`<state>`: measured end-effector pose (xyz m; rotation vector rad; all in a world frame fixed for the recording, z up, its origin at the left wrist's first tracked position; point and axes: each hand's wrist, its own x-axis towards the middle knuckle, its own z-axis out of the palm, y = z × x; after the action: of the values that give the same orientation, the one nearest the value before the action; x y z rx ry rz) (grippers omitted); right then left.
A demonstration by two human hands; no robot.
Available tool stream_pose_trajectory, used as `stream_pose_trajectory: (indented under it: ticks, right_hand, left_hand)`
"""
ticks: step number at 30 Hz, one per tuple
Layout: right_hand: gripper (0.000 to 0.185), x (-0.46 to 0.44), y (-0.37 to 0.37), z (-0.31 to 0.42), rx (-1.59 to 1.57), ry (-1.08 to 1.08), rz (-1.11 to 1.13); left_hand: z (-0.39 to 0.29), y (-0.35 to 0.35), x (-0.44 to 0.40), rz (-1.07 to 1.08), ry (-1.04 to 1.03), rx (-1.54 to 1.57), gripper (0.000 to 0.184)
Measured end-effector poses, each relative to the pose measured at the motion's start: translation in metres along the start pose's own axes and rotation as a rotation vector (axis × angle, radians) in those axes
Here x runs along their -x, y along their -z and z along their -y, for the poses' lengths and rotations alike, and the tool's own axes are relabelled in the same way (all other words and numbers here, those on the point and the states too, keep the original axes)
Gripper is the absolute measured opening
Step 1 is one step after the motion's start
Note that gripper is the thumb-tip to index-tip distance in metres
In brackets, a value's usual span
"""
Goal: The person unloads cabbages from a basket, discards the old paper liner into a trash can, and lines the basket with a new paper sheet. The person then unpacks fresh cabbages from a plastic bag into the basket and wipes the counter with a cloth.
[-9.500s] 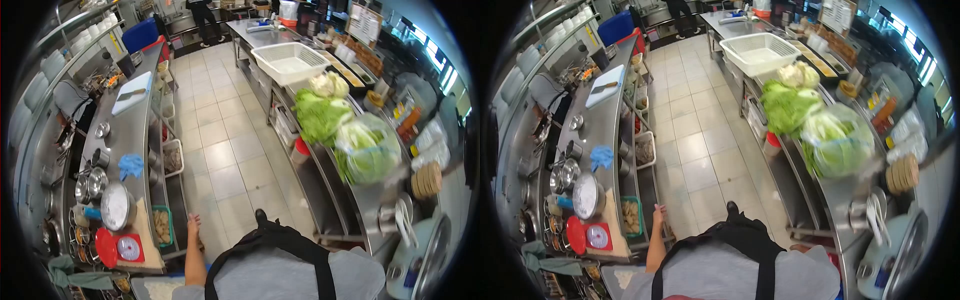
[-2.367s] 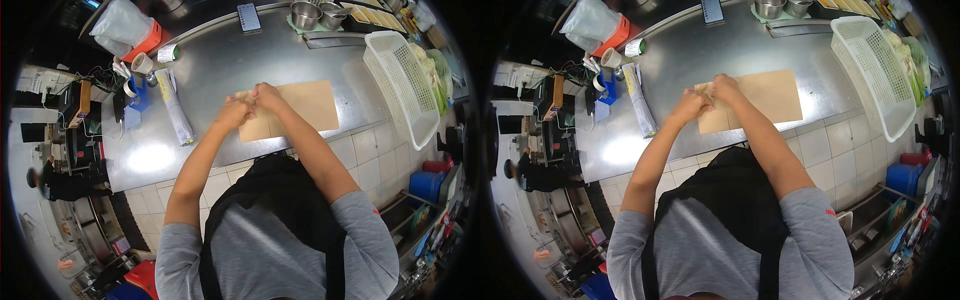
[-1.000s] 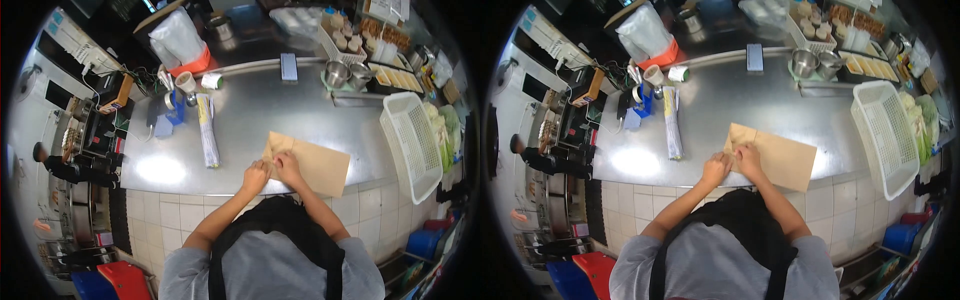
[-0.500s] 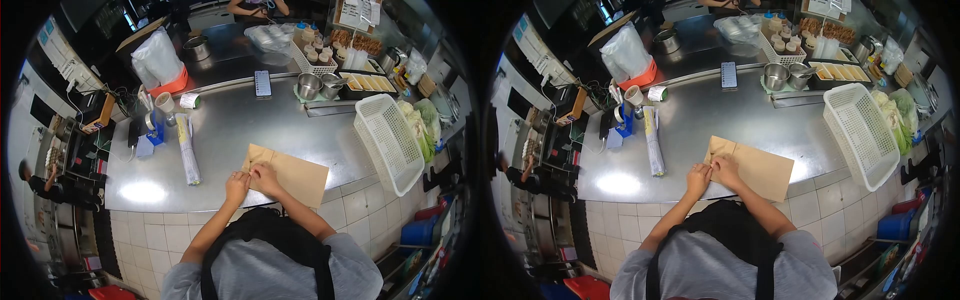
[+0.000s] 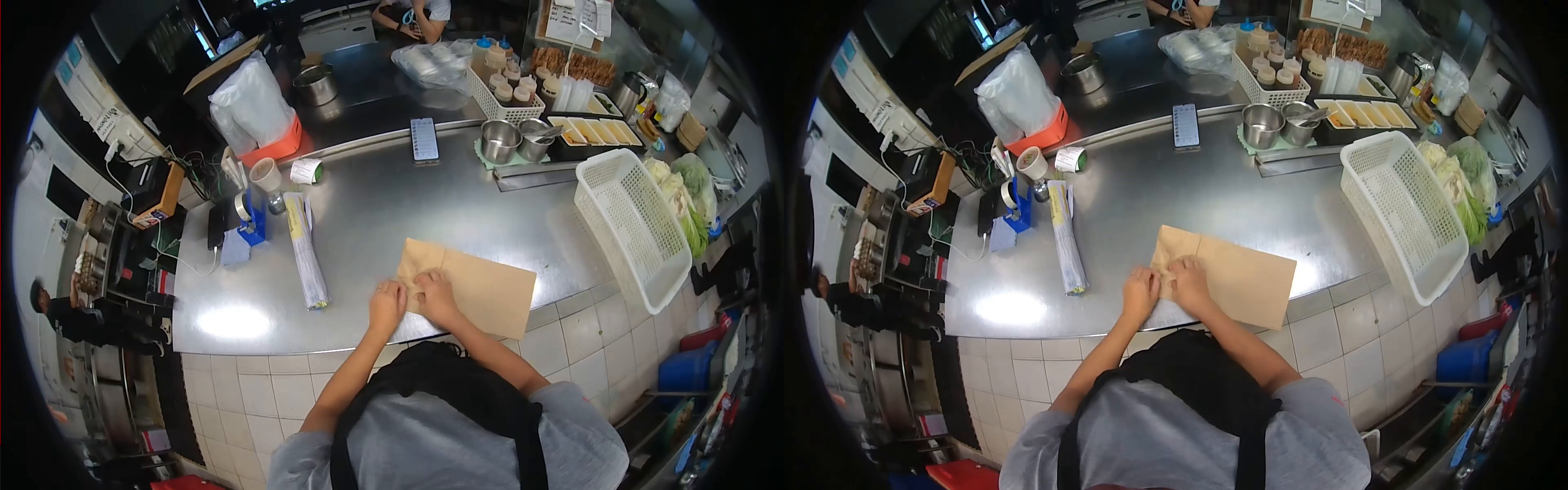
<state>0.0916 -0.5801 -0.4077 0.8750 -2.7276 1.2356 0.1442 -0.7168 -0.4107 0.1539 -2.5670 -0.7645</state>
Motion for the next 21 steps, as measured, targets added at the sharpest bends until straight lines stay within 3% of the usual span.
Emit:
stream_pose_trajectory:
  ticks: [3,5,9,12,14,18,21]
  right_hand:
    - [0.026,0.000,0.003,-0.001,0.001,0.005,0.016]
    - [0.026,0.001,0.002,0.000,-0.006,0.005,0.022]
    - [0.026,0.001,0.000,-0.003,-0.016,0.006,0.025]
    - [0.025,0.001,-0.001,-0.002,-0.018,-0.002,0.033]
    - [0.024,0.003,0.000,-0.002,-0.018,-0.011,0.032]
    - [0.025,0.002,0.003,-0.001,0.000,0.006,0.039]
    - [0.029,0.001,0.002,0.000,0.015,0.025,0.048]
  left_hand:
    - [-0.004,0.002,0.004,-0.036,-0.132,-0.010,0.010]
    - [0.004,-0.002,0.005,-0.063,0.002,0.090,0.013]
    - [-0.002,0.001,0.014,-0.135,-0.026,0.032,0.011]
    - [0.008,-0.005,0.022,-0.069,-0.087,-0.091,0.012]
    - [0.007,-0.006,0.019,-0.084,0.042,-0.089,0.016]
    - [0.002,0.001,0.020,-0.107,0.043,-0.022,0.016]
    - [0.008,0.004,0.025,-0.130,-0.078,-0.100,0.011]
